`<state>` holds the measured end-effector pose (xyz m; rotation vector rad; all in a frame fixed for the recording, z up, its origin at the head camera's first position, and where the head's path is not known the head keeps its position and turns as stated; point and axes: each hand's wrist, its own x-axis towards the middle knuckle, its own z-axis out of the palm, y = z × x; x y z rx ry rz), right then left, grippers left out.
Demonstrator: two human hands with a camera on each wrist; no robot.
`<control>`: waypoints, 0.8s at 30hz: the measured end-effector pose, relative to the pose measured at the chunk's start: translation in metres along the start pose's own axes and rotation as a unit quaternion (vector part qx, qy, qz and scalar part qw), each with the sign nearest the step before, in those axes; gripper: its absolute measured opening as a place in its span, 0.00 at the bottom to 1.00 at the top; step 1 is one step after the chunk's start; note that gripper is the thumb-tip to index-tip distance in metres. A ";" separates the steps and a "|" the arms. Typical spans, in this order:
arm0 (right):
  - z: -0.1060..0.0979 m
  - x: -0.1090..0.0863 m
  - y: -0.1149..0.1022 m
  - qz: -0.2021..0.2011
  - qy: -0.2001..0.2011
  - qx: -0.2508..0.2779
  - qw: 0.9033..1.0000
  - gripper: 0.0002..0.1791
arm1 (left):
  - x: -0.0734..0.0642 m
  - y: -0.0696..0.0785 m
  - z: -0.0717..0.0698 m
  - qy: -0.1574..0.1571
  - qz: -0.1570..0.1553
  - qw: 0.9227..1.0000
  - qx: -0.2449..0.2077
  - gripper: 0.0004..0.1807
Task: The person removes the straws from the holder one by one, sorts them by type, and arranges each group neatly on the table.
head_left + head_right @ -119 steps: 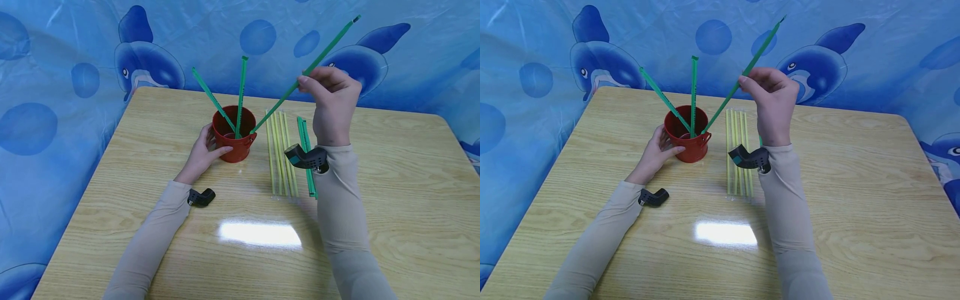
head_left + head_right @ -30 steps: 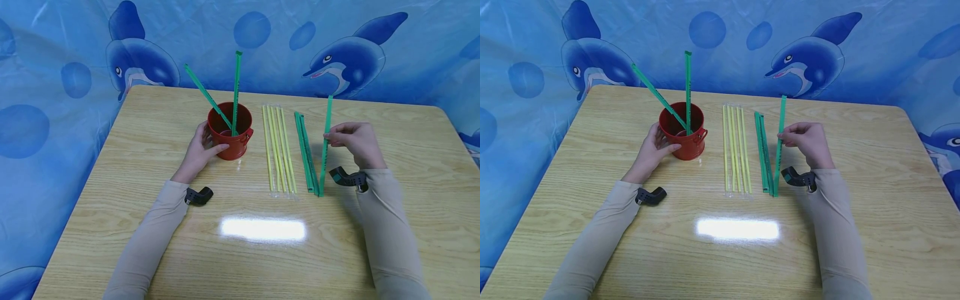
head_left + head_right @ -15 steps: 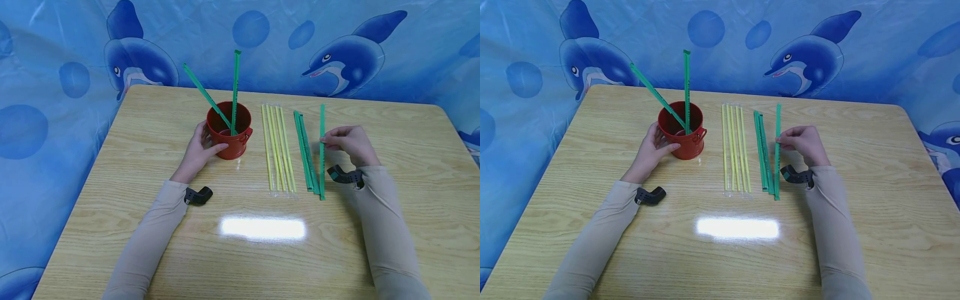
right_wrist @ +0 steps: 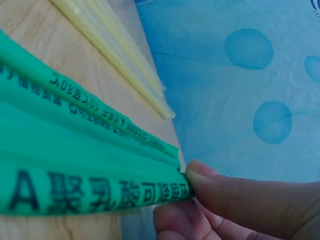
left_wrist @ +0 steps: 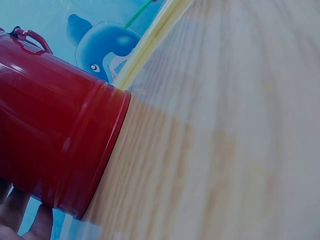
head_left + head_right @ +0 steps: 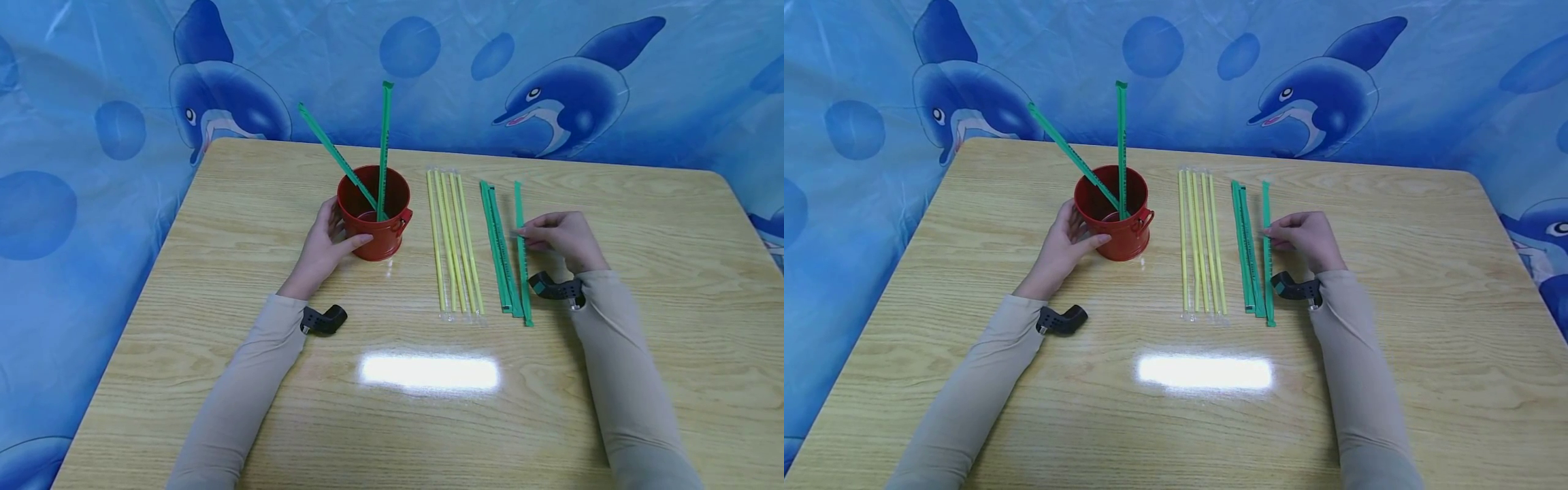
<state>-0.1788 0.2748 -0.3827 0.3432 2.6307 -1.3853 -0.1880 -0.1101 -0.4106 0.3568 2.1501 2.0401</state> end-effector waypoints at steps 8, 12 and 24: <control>0.005 0.003 0.002 0.000 0.010 -0.003 1.000 0.19 | 0.000 0.000 0.000 0.000 -0.003 1.000 -0.002 0.41; 0.008 0.004 0.004 -0.007 0.012 0.002 1.000 0.19 | 0.000 0.000 0.000 -0.001 -0.002 1.000 -0.004 0.41; 0.009 0.004 0.004 -0.011 0.014 0.015 1.000 0.20 | -0.001 0.000 0.000 -0.002 0.000 1.000 -0.003 0.41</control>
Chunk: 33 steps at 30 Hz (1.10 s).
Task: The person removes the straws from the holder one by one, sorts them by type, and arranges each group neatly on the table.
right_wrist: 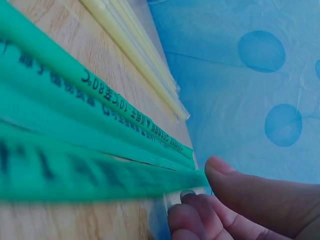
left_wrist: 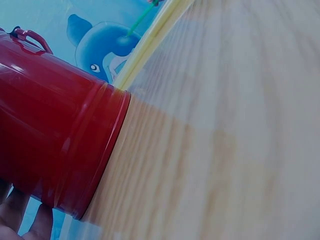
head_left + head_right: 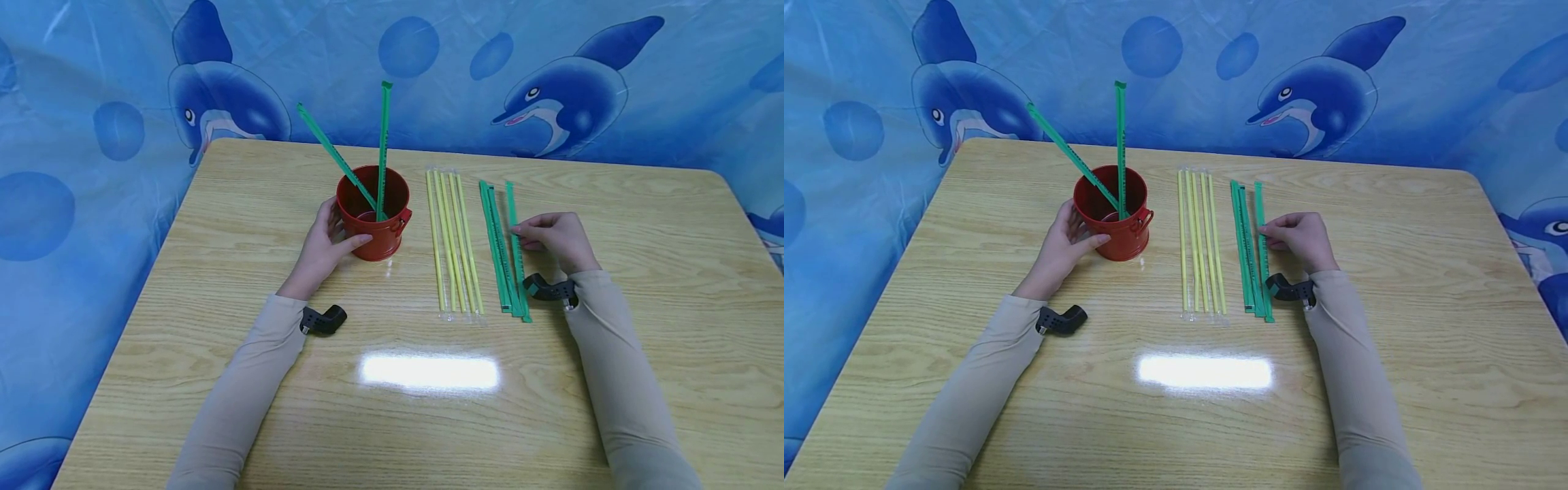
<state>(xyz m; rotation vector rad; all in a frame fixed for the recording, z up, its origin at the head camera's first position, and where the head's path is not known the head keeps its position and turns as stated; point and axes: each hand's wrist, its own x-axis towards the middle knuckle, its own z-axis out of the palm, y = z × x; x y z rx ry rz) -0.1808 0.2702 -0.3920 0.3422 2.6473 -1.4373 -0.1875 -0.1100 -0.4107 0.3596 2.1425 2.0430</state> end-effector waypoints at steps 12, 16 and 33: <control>0.000 0.002 0.001 0.007 -0.006 -0.003 1.000 0.19 | 0.000 0.000 0.000 0.004 -0.001 1.000 0.007 0.41; 0.000 0.002 0.002 0.009 -0.010 -0.003 1.000 0.18 | 0.000 0.000 0.000 0.005 -0.003 1.000 0.006 0.42; -0.002 0.000 0.002 0.011 0.006 0.012 1.000 0.19 | 0.000 0.001 0.000 0.003 0.000 1.000 0.002 0.41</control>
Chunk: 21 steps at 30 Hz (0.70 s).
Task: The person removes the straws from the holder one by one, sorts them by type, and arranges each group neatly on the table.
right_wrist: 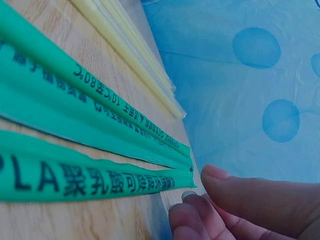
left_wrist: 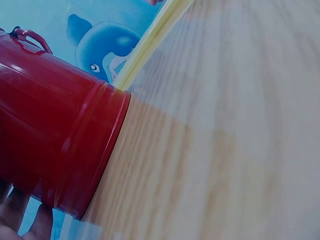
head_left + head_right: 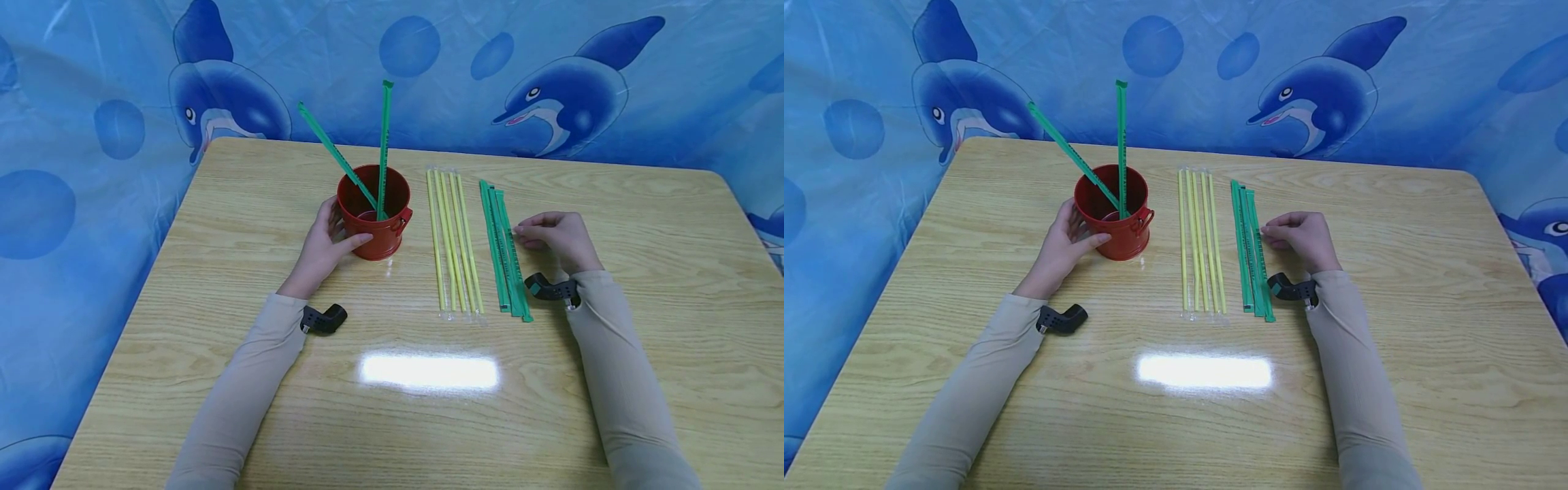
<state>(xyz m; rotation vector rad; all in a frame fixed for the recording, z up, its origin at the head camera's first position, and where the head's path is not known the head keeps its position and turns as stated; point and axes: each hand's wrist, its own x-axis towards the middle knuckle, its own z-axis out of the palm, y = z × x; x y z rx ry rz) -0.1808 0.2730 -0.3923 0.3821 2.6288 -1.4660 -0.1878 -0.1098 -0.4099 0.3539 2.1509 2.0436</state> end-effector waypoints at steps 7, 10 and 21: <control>0.000 0.001 0.000 0.001 0.000 -0.004 1.000 0.20 | -0.001 0.000 0.000 -0.002 0.000 1.000 0.003 0.42; 0.000 0.001 0.000 0.001 -0.001 0.000 1.000 0.20 | -0.001 0.000 -0.001 -0.001 0.002 1.000 0.001 0.41; -0.001 -0.001 -0.002 -0.003 -0.001 0.002 1.000 0.20 | 0.001 -0.001 0.000 0.000 0.003 1.000 0.001 0.41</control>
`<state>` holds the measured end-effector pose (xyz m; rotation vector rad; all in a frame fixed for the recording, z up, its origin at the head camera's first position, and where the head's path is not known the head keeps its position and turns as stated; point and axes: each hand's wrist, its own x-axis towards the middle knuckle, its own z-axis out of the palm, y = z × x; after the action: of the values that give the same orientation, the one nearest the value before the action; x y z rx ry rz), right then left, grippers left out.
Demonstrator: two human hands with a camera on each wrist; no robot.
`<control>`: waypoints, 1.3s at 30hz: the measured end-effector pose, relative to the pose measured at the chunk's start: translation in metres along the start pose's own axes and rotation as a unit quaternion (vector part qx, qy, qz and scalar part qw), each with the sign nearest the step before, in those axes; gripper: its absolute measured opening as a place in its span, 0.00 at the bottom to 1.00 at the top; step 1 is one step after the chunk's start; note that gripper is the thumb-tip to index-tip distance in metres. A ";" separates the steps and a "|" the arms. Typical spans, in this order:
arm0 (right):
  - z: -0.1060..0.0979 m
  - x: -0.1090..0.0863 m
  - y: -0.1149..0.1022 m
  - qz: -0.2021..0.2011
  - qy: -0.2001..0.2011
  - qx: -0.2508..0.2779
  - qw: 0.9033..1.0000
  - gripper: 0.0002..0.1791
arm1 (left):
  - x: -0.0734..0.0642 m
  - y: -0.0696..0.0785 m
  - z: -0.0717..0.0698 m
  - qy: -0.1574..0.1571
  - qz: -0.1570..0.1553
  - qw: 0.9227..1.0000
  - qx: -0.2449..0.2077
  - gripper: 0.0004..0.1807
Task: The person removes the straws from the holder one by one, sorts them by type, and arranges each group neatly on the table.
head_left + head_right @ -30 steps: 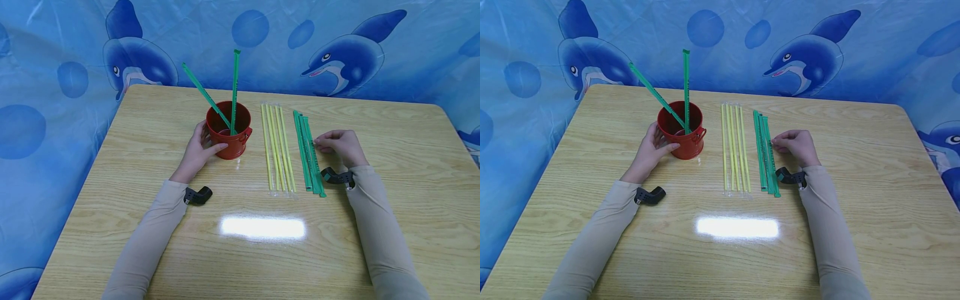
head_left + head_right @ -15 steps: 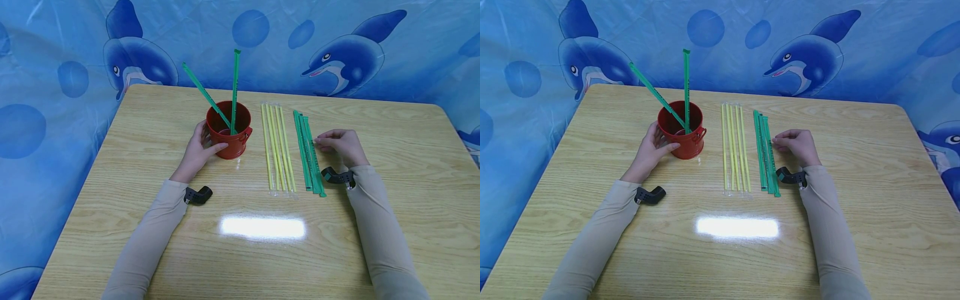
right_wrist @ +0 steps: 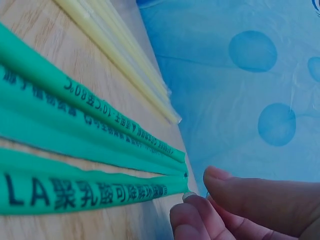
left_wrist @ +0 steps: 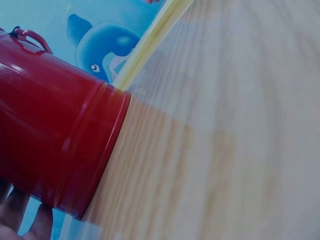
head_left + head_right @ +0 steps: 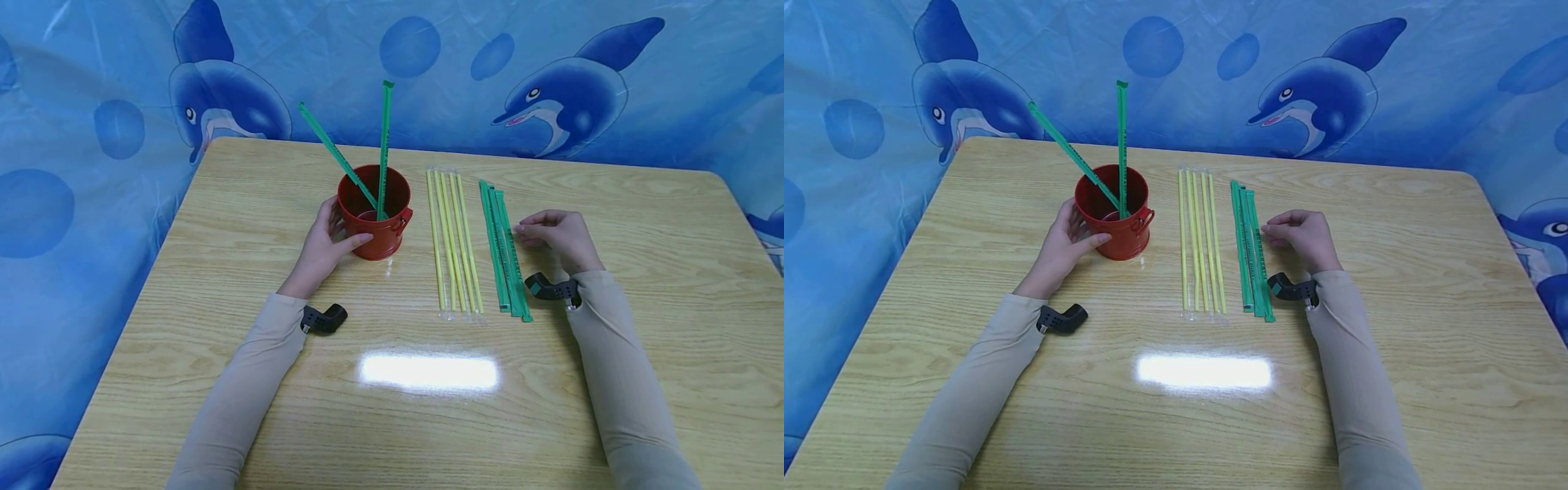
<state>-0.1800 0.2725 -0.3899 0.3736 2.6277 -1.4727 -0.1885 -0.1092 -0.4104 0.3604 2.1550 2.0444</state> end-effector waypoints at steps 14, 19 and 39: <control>0.007 -0.003 -0.009 -0.030 -0.015 0.020 0.999 0.18 | 0.001 -0.002 0.000 -0.002 -0.001 1.000 -0.005 0.41; 0.013 -0.001 -0.018 -0.041 -0.033 0.049 0.997 0.20 | 0.001 -0.002 0.001 -0.003 0.003 1.000 -0.005 0.41; 0.051 0.001 -0.086 -0.072 -0.072 0.081 0.991 0.17 | 0.000 0.000 -0.002 0.000 0.004 1.000 0.002 0.42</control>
<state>-0.2050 0.1867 -0.3460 0.0876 2.4748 -1.6951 -0.1891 -0.1108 -0.4108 0.3715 2.1607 2.0444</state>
